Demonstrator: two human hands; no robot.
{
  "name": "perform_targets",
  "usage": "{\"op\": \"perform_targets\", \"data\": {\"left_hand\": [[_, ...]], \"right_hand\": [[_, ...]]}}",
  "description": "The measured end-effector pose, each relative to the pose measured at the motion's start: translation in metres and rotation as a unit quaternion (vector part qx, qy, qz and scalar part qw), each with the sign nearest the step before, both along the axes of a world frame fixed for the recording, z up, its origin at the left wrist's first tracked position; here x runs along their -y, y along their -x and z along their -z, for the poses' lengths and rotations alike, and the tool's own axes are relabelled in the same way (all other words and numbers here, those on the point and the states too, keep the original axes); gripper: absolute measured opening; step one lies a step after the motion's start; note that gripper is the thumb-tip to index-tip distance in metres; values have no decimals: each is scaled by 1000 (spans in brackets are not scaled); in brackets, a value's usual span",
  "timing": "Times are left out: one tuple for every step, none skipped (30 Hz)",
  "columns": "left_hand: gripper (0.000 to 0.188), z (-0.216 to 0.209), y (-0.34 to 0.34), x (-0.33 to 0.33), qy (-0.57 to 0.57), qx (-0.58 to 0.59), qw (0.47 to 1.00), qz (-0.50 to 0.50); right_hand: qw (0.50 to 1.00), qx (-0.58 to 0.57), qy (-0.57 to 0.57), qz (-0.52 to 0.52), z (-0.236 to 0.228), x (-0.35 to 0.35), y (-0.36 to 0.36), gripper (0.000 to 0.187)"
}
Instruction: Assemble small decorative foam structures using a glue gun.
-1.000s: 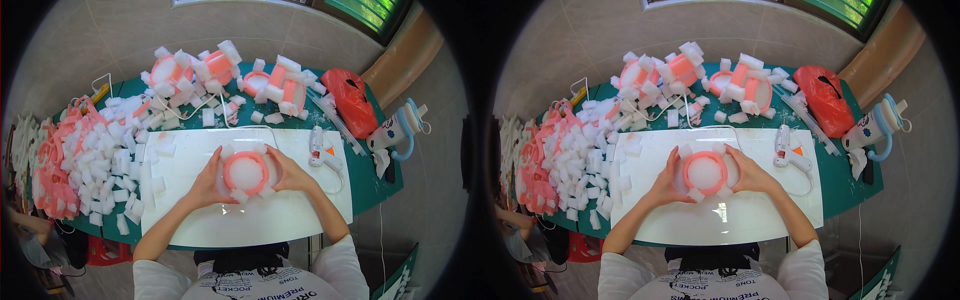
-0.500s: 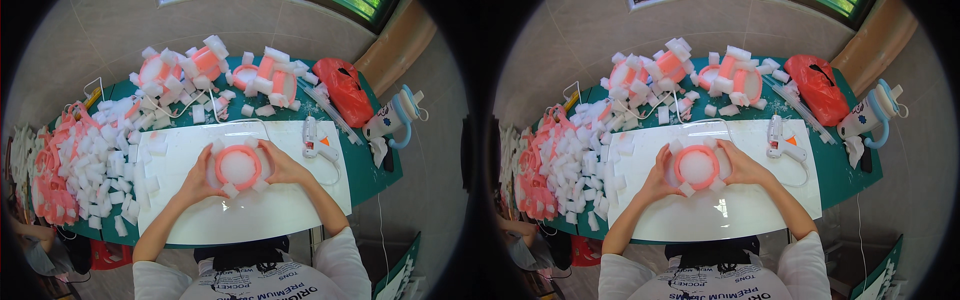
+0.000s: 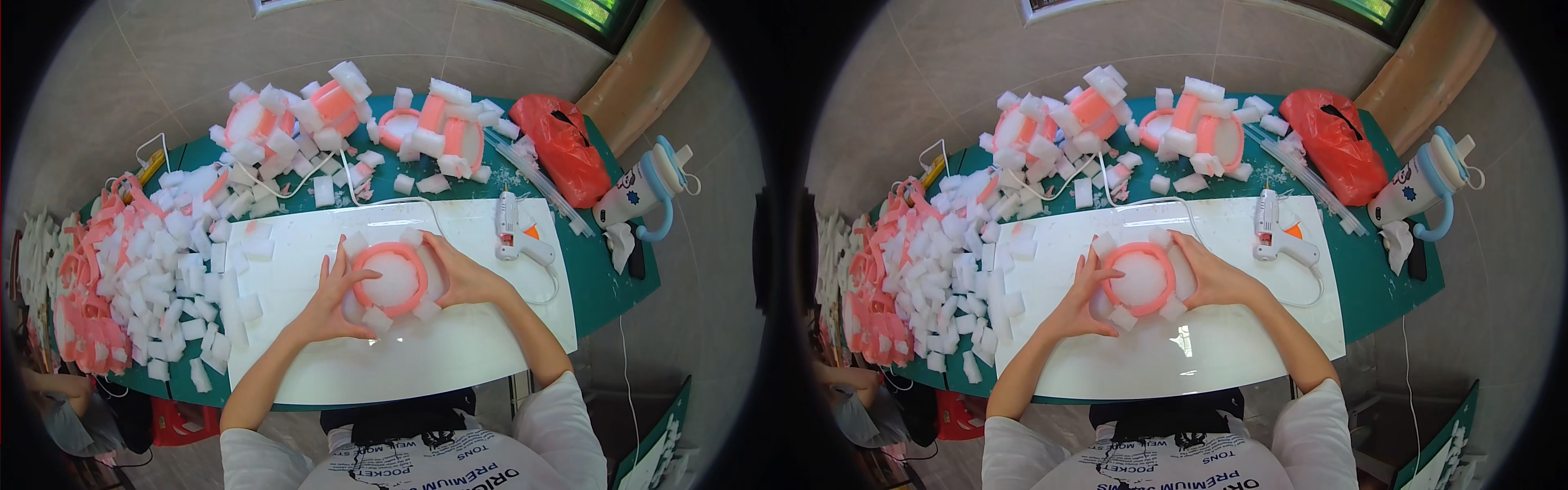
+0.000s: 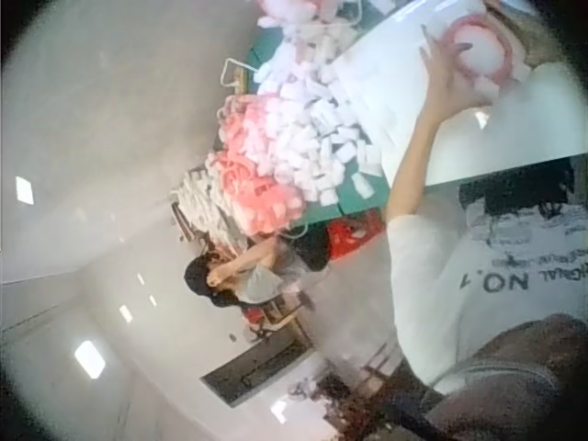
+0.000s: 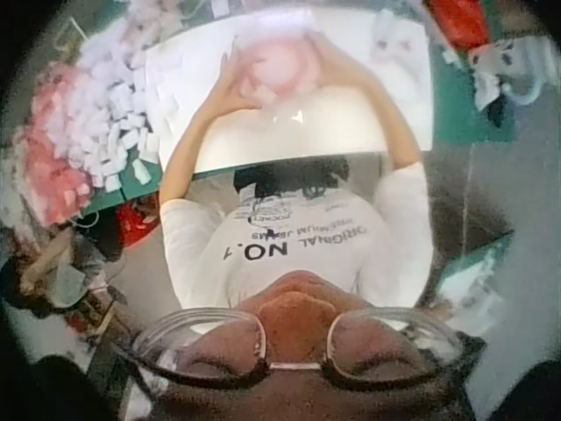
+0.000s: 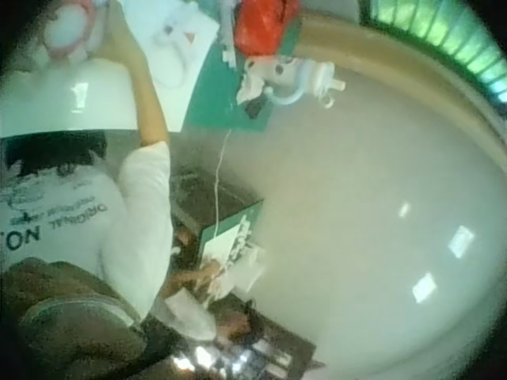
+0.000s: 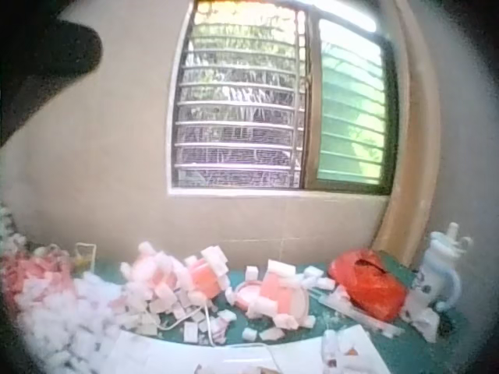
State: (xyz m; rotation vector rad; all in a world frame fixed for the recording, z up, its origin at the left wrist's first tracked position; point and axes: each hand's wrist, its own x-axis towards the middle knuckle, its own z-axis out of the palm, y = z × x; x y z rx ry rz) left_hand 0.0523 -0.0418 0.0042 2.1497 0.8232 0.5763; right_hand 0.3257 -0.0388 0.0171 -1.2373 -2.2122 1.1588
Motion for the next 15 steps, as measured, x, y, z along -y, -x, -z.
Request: {"op": "perform_targets", "data": {"left_hand": [[90, 2, 0, 1, 30, 36, 999, -8], [90, 1, 0, 1, 30, 35, 999, -8], [92, -1, -2, 3, 43, 42, 998, -18], [93, -2, -4, 4, 57, 50, 997, -29], [93, -2, -4, 5, 57, 50, 997, -29], [93, -2, -5, 6, 49, 32, 998, -29], [92, -3, -5, 7, 41, 15, 999, -30], [92, -3, -6, 7, 42, 16, 999, -30], [90, -4, -7, 7, 45, 1, 998, -38], [88, -4, -7, 7, 49, -14, 998, -45], [88, -4, -6, 6, 50, -14, 998, -47], [86, -3, -5, 5, 70, 2, 996, -46], [84, -3, -4, 5, 90, 17, 995, -45], [84, -2, -4, 3, 92, 18, 995, -44], [82, -2, -4, 2, 102, 27, 994, -40]], "right_hand": [[1000, 3, 0, 0, -1, 0, 0, 110], [1000, 3, 0, 0, -1, 0, 0, 110], [1000, 5, 1, -1, 0, 0, 0, 110], [1000, 7, 1, -2, 0, -1, -1, 110], [1000, 7, 1, -2, 1, -1, -1, 110], [1000, 8, -2, -3, 1, -1, -1, 110], [1000, 10, -6, -5, 1, -1, 0, 110], [1000, 10, -5, -6, 1, -1, -1, 110], [1000, 11, -4, -3, 1, -1, -1, 110], [1000, 11, -3, 0, 1, -1, -1, 110], [1000, 11, -2, -2, 0, -1, 0, 110], [1000, 9, 0, 0, -1, -1, 1, 110], [1000, 8, 3, 2, -2, -1, 2, 110], [1000, 9, 5, 2, -1, -1, 1, 110], [1000, 5, 4, 3, 0, -1, 0, 110]]}}
